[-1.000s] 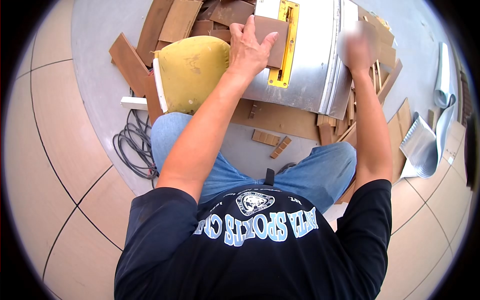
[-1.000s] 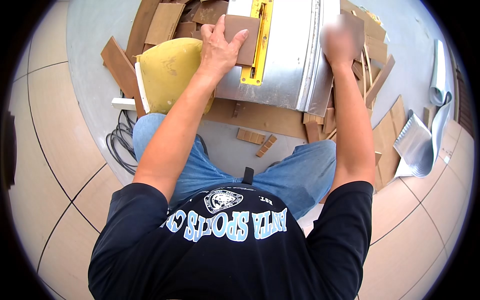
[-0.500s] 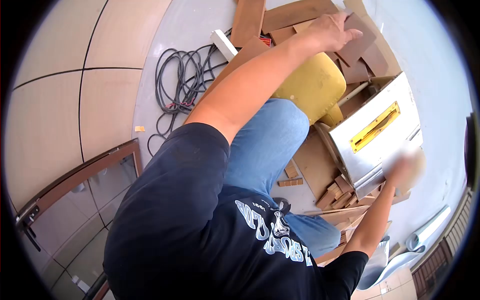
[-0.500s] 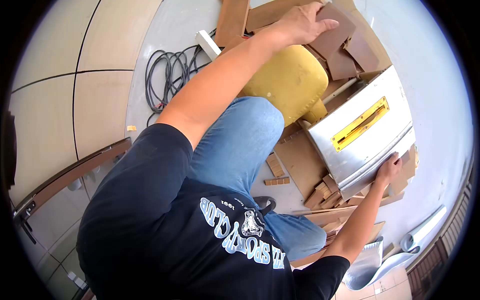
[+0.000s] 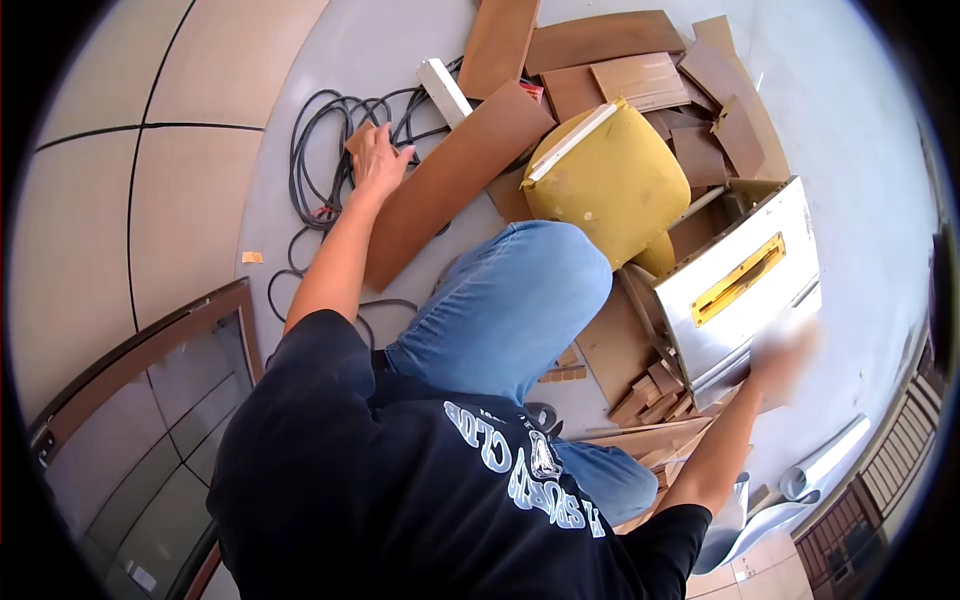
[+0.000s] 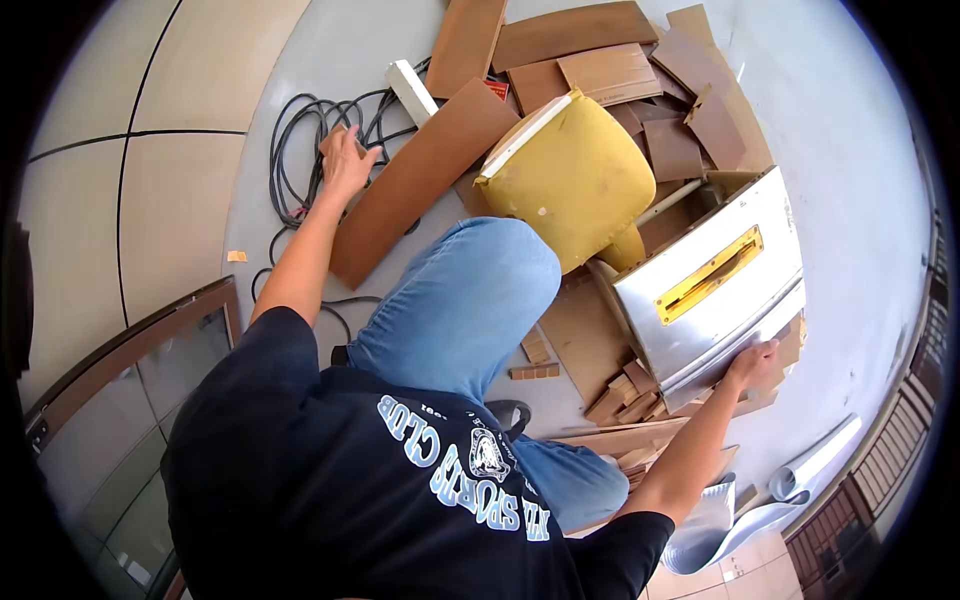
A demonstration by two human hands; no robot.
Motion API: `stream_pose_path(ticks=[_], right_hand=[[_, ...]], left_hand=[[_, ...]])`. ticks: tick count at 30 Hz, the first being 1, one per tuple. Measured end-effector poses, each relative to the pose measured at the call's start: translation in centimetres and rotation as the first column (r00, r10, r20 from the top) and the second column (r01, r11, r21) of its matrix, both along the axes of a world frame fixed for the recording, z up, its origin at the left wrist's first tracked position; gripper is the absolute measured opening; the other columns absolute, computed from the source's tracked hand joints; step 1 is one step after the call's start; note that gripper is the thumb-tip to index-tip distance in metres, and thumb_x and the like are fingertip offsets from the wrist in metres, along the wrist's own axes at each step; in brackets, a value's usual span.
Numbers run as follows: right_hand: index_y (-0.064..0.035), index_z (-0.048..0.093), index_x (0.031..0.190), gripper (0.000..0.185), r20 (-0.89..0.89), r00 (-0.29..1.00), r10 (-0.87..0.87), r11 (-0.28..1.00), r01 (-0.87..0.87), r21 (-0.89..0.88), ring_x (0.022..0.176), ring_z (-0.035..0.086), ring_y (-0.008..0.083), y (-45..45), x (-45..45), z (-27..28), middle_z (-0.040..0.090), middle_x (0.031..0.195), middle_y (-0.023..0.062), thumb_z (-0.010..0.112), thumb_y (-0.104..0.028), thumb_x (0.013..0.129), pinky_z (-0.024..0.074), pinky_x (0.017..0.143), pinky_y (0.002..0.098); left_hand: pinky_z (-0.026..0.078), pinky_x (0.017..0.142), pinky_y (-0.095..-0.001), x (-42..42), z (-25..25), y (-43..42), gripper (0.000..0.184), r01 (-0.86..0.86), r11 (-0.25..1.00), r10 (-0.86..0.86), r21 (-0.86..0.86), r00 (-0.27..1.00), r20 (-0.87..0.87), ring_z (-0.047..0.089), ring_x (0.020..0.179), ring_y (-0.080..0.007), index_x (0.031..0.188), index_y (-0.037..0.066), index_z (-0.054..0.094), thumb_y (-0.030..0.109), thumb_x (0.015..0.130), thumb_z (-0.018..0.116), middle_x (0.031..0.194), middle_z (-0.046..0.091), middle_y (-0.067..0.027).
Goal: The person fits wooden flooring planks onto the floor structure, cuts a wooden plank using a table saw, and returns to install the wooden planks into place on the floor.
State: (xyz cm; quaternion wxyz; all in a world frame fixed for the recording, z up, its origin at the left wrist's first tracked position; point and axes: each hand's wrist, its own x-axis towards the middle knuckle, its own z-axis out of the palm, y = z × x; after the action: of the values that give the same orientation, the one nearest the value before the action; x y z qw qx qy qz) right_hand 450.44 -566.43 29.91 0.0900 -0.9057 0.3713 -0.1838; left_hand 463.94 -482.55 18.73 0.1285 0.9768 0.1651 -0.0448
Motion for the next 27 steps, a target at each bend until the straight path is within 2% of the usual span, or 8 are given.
stream_pose_path(ticks=[2,6,10,14,17,20,22,27], right_hand=[[0.0029,0.066,0.119,0.056,0.037,0.999,-0.034,0.999,0.034,0.001,0.098,0.064,0.0345,1.5,-0.4,1.1,0.069,0.104,0.0193,0.043,-0.047,0.109,0.0494,0.090,0.0438],[0.0033,0.066,0.115,0.054,0.128,0.988,-0.084,0.995,0.089,-0.039,0.091,0.064,0.0326,3.9,-2.3,-0.4,0.069,0.096,0.0179,0.044,-0.046,0.109,0.0501,0.086,0.0430],[0.0064,0.060,0.124,0.035,0.565,0.778,-0.276,0.865,-0.054,0.498,0.099,0.062,0.0195,7.5,-8.1,-0.2,0.067,0.106,0.0107,0.055,-0.025,0.109,0.0501,0.090,0.0339],[0.0021,0.057,0.133,0.033,0.661,0.742,-0.112,0.888,-0.224,0.402,0.123,0.055,0.0196,18.2,-11.2,5.2,0.058,0.134,0.0110,0.057,-0.017,0.107,0.0422,0.110,0.0352],[-0.0001,0.058,0.132,0.032,0.616,0.758,0.216,0.859,-0.447,0.250,0.128,0.054,0.0269,25.5,-9.3,9.5,0.053,0.140,0.0151,0.062,-0.009,0.101,0.0414,0.113,0.0413],[-0.0027,0.063,0.127,0.037,0.460,0.715,0.526,0.761,-0.637,0.121,0.132,0.053,0.0352,30.8,-4.8,13.3,0.050,0.145,0.0196,0.071,-0.003,0.091,0.0428,0.112,0.0444],[-0.0043,0.064,0.126,0.043,0.474,0.648,0.596,0.715,-0.697,0.055,0.135,0.051,0.0388,33.8,-0.3,14.6,0.050,0.146,0.0204,0.075,-0.005,0.084,0.0437,0.112,0.0482],[-0.0067,0.063,0.134,0.046,0.248,0.688,0.682,0.729,-0.668,-0.151,0.144,0.044,0.0391,38.9,10.3,16.5,0.047,0.155,0.0204,0.068,-0.013,0.089,0.0338,0.121,0.0499]], left_hand=[[0.046,0.110,-0.0460,0.8,-1.0,-2.1,0.077,-0.031,0.921,-0.121,-0.389,0.925,-0.361,0.059,0.131,-0.0352,0.143,0.005,0.057,0.057,0.089,0.075,0.138,0.064,-0.0201],[0.052,0.101,-0.0443,-0.5,-1.8,-2.3,0.069,-0.056,0.878,-0.184,-0.475,0.877,-0.443,0.068,0.117,-0.0364,0.134,0.003,0.065,0.051,0.087,0.080,0.128,0.070,-0.0226],[0.054,0.087,-0.0421,-1.7,2.1,-3.8,0.045,0.066,0.838,-0.218,-0.542,0.951,-0.221,0.072,0.099,-0.0338,0.113,-0.002,0.066,0.035,0.091,0.080,0.108,0.074,-0.0218],[0.051,0.092,-0.0362,1.5,12.2,-3.3,0.041,0.109,0.845,-0.090,-0.523,0.994,0.062,0.066,0.103,-0.0217,0.118,0.000,0.066,0.034,0.097,0.077,0.110,0.073,-0.0125],[0.052,0.104,-0.0360,7.2,23.9,-4.9,0.042,0.308,0.423,0.168,-0.852,0.897,0.408,0.064,0.119,-0.0227,0.137,-0.005,0.056,0.025,0.108,0.063,0.132,0.065,-0.0122],[0.050,0.111,-0.0406,14.4,31.2,-4.2,0.043,0.402,0.026,0.280,-0.915,0.876,0.393,0.061,0.127,-0.0252,0.142,-0.003,0.054,0.025,0.109,0.058,0.139,0.063,-0.0113],[0.049,0.113,-0.0421,20.1,32.3,-2.4,0.043,0.388,-0.134,0.053,-0.912,0.922,0.384,0.061,0.128,-0.0254,0.142,0.000,0.055,0.024,0.108,0.060,0.140,0.063,-0.0099],[0.047,0.117,-0.0448,23.4,29.3,-15.1,0.040,0.269,-0.441,0.121,-0.856,0.963,0.241,0.058,0.131,-0.0266,0.142,0.003,0.056,0.017,0.105,0.065,0.141,0.062,-0.0110]])
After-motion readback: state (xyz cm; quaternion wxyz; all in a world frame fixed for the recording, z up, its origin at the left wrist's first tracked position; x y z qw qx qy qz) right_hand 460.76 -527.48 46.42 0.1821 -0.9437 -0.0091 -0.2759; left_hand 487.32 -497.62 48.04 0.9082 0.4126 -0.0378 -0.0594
